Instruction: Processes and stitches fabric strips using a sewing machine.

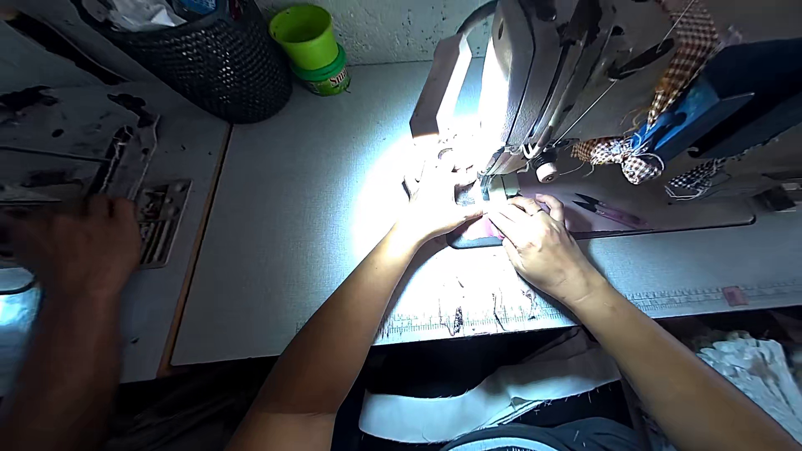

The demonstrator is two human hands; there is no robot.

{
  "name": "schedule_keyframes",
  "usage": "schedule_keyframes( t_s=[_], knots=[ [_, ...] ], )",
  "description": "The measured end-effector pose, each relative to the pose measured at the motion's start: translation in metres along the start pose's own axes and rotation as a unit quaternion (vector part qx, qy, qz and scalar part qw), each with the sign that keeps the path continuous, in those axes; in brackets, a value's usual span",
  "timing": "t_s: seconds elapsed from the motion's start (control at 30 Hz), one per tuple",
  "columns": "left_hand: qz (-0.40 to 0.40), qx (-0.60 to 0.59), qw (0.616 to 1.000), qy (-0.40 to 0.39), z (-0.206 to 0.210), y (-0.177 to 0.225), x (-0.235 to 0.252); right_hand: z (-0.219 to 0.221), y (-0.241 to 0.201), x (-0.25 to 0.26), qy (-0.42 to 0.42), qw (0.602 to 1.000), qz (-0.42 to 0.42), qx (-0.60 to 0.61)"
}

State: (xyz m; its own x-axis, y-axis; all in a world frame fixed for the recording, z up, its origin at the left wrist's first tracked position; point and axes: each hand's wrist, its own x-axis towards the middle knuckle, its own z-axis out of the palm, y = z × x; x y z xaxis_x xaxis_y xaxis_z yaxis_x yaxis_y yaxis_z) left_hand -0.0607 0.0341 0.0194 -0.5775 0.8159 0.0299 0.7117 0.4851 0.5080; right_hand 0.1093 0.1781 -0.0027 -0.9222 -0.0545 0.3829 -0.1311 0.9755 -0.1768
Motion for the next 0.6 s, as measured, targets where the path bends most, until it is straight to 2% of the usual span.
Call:
schedule_keyframes(
  t_s=[0.23,0.37,0.47,0.6],
  knots=[
    [0.029,-0.025,0.999,0.021,0.003,-0.005,-0.002,0.006,-0.008,-0.004,0.007,0.999,0.035,0.002],
    [0.043,-0.039,0.998,0.022,0.004,-0.008,-0.002,0.005,-0.008,-0.004,0.043,0.997,0.055,0.044],
    [0.072,-0.056,0.995,0.049,0.008,-0.014,-0.001,0.003,-0.008,0.003,0.04,0.997,0.052,0.03],
    [0.044,-0.054,0.997,0.042,0.008,-0.009,-0.001,0.004,-0.004,0.007,0.023,0.998,0.05,-0.002]
  ],
)
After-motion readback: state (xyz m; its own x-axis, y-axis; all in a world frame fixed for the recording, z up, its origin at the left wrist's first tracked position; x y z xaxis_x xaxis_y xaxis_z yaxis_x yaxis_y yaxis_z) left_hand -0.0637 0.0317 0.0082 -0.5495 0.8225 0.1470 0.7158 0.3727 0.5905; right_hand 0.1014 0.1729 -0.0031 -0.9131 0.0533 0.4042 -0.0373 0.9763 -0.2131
